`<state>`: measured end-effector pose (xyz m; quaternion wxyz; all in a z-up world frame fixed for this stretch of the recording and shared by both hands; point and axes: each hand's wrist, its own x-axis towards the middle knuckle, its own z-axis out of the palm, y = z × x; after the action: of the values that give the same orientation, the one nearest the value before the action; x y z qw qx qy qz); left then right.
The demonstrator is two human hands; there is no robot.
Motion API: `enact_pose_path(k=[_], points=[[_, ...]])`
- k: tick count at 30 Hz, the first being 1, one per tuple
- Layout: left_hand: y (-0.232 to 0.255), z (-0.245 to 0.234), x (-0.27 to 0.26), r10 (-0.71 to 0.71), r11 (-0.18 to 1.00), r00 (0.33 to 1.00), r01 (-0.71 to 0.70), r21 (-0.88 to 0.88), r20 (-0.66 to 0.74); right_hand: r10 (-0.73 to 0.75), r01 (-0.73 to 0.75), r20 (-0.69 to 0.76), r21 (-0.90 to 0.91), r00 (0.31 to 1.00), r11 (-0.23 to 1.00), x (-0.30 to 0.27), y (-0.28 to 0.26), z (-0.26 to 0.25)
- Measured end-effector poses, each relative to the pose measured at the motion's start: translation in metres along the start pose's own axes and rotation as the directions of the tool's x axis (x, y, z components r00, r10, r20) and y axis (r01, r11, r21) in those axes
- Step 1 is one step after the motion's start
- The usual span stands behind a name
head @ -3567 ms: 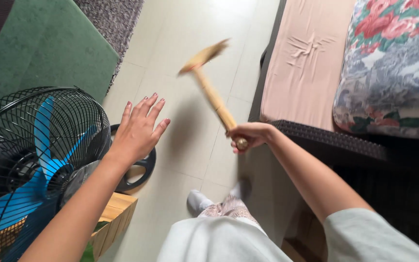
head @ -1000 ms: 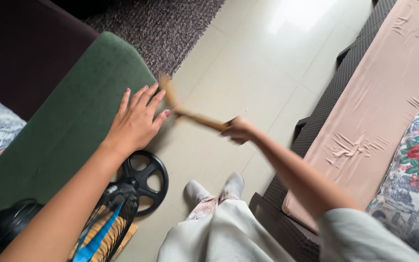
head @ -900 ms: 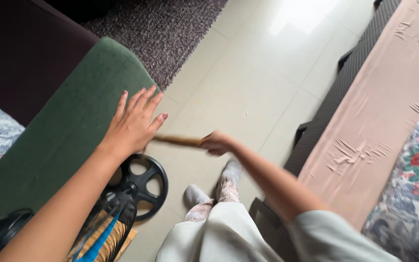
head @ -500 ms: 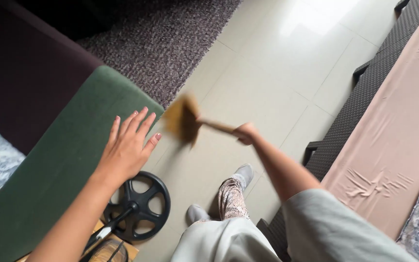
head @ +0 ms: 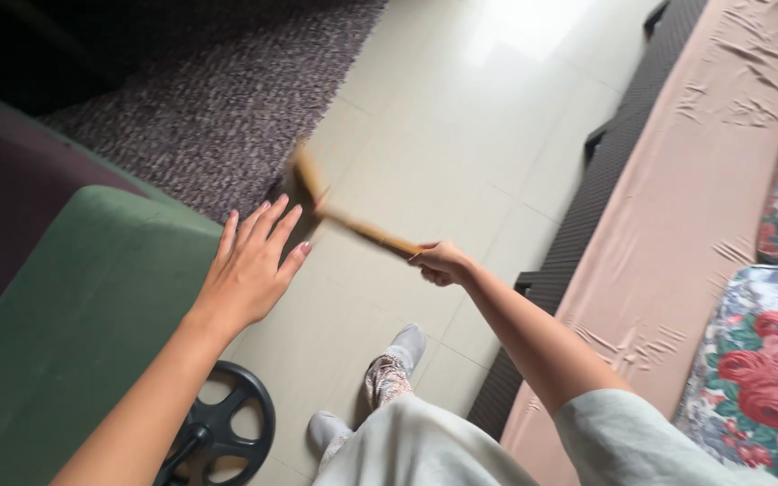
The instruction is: Sweeping the indoor floor and the outdoor patio area using a broom.
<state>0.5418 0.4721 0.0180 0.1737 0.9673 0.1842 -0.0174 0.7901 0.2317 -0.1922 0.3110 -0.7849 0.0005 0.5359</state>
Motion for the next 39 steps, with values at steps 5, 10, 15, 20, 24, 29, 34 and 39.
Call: enact_pose_path(k=[5,10,15,20,24,29,34,39], points=[[0.029,-0.010,0.031,0.033,0.999,0.999,-0.033,-0.002,0.005,0.178,-0.167,0.061,-0.149,0.982,0.975,0.015,0.030,-0.037],[0.030,-0.012,0.038,0.059,0.998,0.998,-0.059,0.026,-0.004,0.122,-0.293,-0.379,-0.433,0.917,0.852,0.000,0.022,-0.075],[0.045,-0.008,0.054,0.060,0.998,0.997,-0.062,0.031,0.055,-0.405,0.039,-0.474,-0.611,0.782,0.791,0.023,0.056,-0.093],[0.074,-0.009,0.089,0.122,0.992,0.990,-0.123,0.012,0.078,-0.128,0.055,-0.299,-0.241,0.946,0.969,-0.061,0.028,-0.117],[0.098,-0.014,0.114,0.174,0.985,0.982,-0.173,-0.014,0.077,0.179,-0.180,0.130,-0.007,0.975,0.984,-0.035,0.065,-0.151],[0.105,-0.020,0.129,0.247,0.968,0.966,-0.249,0.021,0.077,0.291,-0.297,-0.061,-0.271,0.955,0.916,-0.022,0.076,-0.159],[0.091,-0.009,0.152,0.287,0.955,0.951,-0.294,0.049,0.119,0.042,-0.326,-0.427,-0.619,0.903,0.714,-0.007,0.051,-0.176],[0.094,-0.005,0.199,0.368,0.922,0.907,-0.385,0.047,0.202,-0.068,-0.303,-0.527,-0.586,0.847,0.752,-0.026,0.051,-0.190]])
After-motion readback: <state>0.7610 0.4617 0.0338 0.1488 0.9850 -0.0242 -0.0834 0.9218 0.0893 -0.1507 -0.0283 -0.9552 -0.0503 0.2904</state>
